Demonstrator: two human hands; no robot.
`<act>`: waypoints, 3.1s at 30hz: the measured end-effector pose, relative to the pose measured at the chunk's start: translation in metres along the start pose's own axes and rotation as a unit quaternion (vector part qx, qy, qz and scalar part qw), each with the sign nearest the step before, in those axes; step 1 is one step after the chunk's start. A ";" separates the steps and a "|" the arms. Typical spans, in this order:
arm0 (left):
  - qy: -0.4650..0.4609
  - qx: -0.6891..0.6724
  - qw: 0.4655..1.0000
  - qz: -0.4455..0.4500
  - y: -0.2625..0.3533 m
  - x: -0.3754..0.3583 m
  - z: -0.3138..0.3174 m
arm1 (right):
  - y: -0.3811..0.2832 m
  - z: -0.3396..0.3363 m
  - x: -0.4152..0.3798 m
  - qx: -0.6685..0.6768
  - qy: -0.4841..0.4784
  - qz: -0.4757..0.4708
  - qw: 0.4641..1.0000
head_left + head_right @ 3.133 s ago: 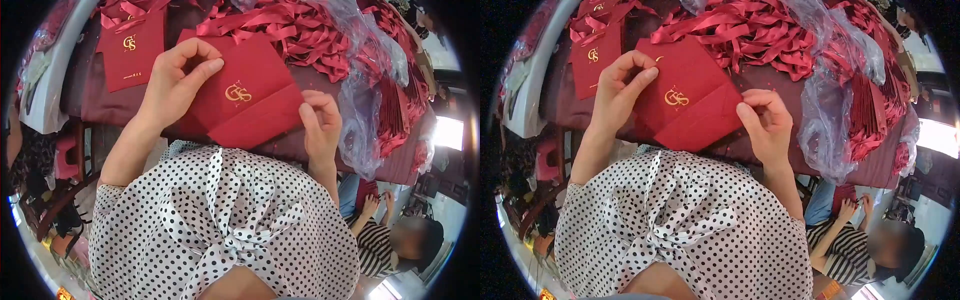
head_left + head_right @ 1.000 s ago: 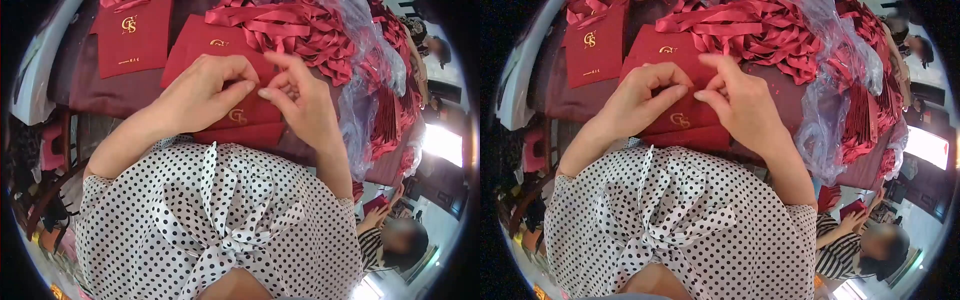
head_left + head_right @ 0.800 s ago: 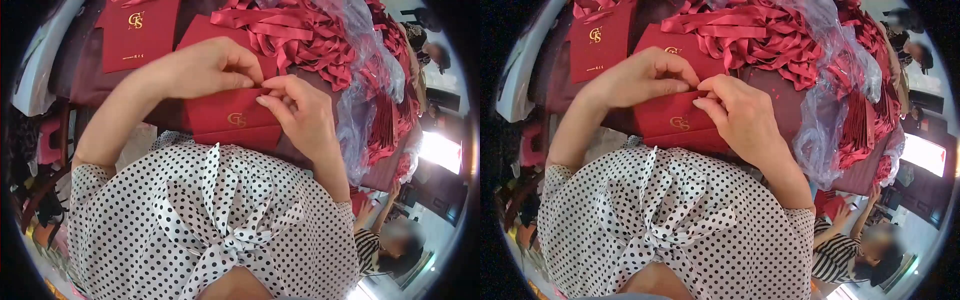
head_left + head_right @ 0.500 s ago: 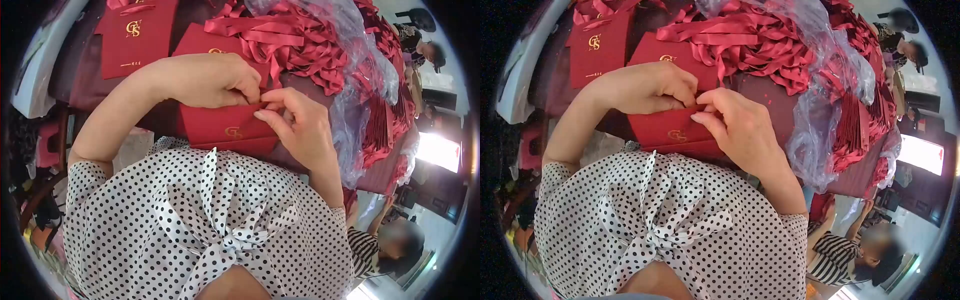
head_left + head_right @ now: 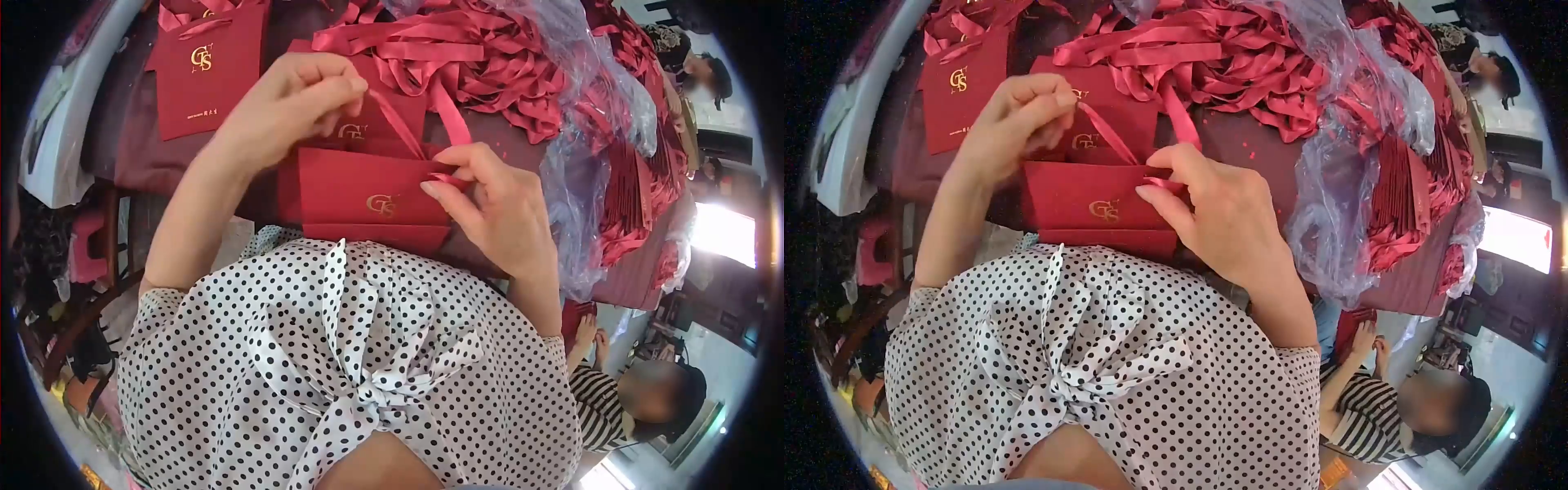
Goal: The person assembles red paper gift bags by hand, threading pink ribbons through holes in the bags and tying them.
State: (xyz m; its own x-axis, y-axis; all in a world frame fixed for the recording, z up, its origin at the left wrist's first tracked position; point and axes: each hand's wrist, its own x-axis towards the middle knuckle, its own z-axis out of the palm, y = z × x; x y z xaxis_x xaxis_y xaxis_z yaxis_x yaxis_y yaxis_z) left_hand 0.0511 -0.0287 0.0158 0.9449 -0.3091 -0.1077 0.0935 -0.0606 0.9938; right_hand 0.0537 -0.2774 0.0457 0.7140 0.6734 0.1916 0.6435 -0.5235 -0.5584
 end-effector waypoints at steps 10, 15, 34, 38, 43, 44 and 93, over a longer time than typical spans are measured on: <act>0.074 -0.004 0.994 0.085 -0.023 -0.021 0.023 | 0.023 0.002 -0.006 0.027 -0.002 0.004 1.000; 0.019 0.242 0.959 0.145 -0.017 -0.038 0.013 | 0.031 -0.015 -0.018 0.086 -0.020 0.031 0.996; 0.046 0.129 0.984 0.114 -0.027 -0.018 0.037 | -0.002 -0.046 -0.029 0.186 -0.038 -0.151 0.970; 0.004 0.006 1.000 -0.019 -0.015 -0.023 0.029 | 0.001 -0.024 -0.020 0.114 0.046 -0.033 0.992; -0.004 -0.083 0.994 -0.068 -0.017 -0.022 0.030 | -0.004 -0.019 -0.009 0.077 0.129 -0.082 0.985; -0.003 -0.083 0.994 -0.069 -0.018 -0.022 0.030 | -0.002 -0.020 -0.008 0.040 0.173 -0.124 0.976; 0.099 0.093 0.972 0.190 -0.031 -0.037 0.035 | -0.020 0.045 0.009 0.020 0.077 -0.077 0.994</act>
State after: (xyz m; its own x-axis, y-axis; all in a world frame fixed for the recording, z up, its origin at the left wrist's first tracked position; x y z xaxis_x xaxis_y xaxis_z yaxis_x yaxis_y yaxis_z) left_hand 0.0027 -0.0484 -0.0116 0.9437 -0.1552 0.2921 -0.3152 -0.1536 0.9365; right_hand 0.0351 -0.2375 0.0227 0.6432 0.6549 0.3967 0.7395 -0.3969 -0.5437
